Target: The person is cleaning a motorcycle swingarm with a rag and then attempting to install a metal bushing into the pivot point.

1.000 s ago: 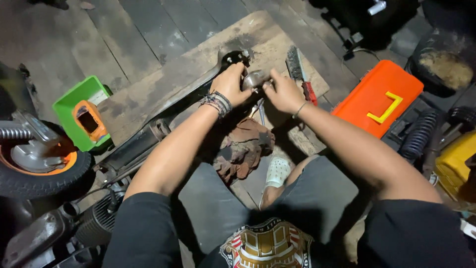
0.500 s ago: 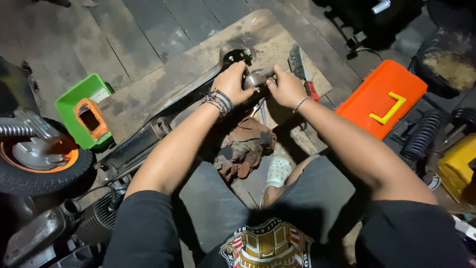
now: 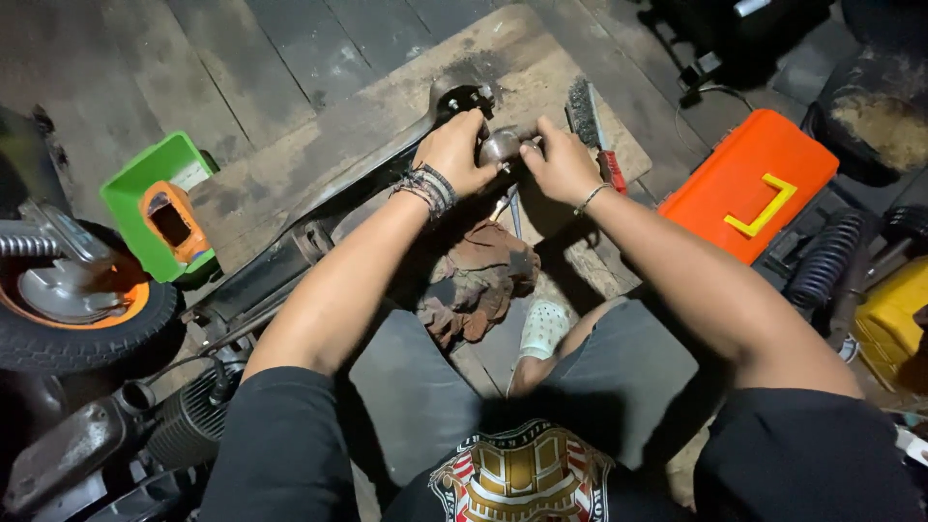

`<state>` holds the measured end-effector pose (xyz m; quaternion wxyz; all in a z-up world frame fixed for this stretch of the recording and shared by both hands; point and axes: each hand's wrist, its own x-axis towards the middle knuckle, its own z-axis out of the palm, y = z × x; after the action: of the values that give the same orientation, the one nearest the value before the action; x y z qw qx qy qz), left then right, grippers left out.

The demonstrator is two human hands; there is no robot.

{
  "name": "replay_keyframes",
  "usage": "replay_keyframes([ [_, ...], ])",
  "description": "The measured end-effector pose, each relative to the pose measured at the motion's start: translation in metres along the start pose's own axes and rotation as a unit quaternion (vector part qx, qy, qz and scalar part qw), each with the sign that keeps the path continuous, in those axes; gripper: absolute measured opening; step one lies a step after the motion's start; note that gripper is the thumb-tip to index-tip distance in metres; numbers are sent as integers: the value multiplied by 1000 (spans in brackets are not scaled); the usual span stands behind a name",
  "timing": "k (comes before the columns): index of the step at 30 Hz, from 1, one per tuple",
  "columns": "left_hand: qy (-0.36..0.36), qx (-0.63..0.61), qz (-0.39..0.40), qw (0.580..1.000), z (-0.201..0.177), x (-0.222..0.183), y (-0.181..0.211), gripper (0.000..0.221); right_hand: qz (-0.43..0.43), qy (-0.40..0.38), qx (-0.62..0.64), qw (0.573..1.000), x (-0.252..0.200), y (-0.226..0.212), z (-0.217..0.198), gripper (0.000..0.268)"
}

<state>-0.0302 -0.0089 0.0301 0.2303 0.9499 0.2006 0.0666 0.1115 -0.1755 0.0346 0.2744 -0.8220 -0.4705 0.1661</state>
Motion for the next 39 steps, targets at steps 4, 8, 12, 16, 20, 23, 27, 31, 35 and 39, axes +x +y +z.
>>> replay_keyframes([
  [4, 6, -3, -1, 1000, -1, -1, 2, 41, -2, 22, 5, 1000, -3, -6, 1, 20],
  [8, 2, 1, 0, 1000, -2, 0, 1, 41, -19, 23, 30, 999, 1, 1, 3, 21],
  [12, 4, 8, 8, 1000, 3, 1, -2, 44, -18, 24, 10, 1000, -4, -7, 2, 22],
  [16, 13, 17, 3, 1000, 7, 4, -2, 49, 5, 22, 0, 1000, 2, -2, 7, 38],
  [20, 25, 27, 15, 999, 3, 12, -1, 52, -7, 34, 13, 999, 11, -1, 7, 36],
  [23, 11, 24, 1, 1000, 8, 0, 1, 57, -4, 26, -16, 1000, 1, -1, 12, 30],
  [27, 6, 25, -5, 1000, 6, 4, 2, 52, 5, 4, -17, 1000, 4, 0, 12, 31],
  [31, 4, 25, -7, 1000, 7, 2, 1, 49, 9, 10, -56, 998, 12, 19, 20, 30],
  [35, -2, 25, -19, 999, 9, 0, -1, 47, 3, 11, -7, 1000, 1, -9, 14, 32],
  [39, 13, 26, 0, 1000, 6, 2, -2, 46, 5, 5, -9, 1000, 4, -10, 7, 27],
])
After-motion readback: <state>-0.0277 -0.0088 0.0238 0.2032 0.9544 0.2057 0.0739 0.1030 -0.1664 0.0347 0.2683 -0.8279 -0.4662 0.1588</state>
